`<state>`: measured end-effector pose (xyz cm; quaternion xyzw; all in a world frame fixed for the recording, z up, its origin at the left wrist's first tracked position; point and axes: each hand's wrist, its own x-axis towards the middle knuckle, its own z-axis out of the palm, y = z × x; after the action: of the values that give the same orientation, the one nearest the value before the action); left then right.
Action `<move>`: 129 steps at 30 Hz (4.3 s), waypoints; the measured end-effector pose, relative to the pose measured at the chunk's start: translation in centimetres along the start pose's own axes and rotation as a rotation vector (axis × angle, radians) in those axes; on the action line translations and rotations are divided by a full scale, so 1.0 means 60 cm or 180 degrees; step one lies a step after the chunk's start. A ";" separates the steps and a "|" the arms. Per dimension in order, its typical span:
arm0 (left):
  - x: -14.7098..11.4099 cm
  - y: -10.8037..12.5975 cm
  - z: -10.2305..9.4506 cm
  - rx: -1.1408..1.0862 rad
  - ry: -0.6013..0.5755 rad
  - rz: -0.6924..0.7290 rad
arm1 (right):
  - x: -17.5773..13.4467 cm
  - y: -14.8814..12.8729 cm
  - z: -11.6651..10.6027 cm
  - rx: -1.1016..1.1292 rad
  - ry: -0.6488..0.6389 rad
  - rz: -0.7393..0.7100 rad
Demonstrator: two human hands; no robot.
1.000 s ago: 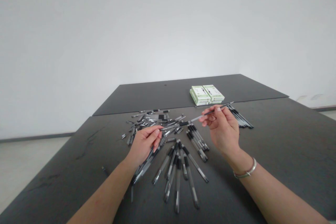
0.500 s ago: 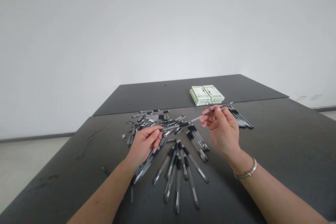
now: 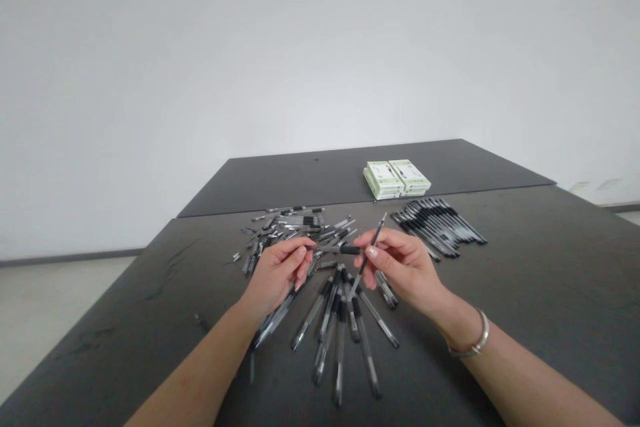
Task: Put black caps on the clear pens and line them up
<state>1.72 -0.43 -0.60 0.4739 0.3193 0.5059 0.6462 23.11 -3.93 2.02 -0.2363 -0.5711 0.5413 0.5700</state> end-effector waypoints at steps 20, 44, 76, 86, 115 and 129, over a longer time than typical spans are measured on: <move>-0.014 0.001 -0.004 0.1498 -0.0715 -0.0043 | 0.006 0.000 -0.003 0.0220 0.0258 0.0097; -0.016 -0.003 -0.015 0.1520 -0.0660 -0.0159 | 0.024 -0.022 -0.017 0.0282 0.1312 -0.0615; -0.013 0.006 0.006 0.1749 -0.0529 -0.0308 | 0.013 0.029 -0.012 0.0132 0.0566 0.0169; -0.010 0.003 -0.001 0.1864 -0.0471 -0.0271 | 0.018 0.019 -0.015 0.0186 0.0894 0.0038; 0.002 0.010 -0.014 0.0604 0.0482 -0.0009 | 0.076 0.082 -0.085 -0.4182 0.0565 0.0552; 0.005 0.016 -0.016 0.0481 0.0658 0.0068 | 0.168 0.135 -0.119 -0.4784 0.0010 0.0846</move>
<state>0.62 0.19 0.01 0.4699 0.4163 0.5335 0.5668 24.35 9.93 -2.88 -0.6283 -0.7519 0.0707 0.1867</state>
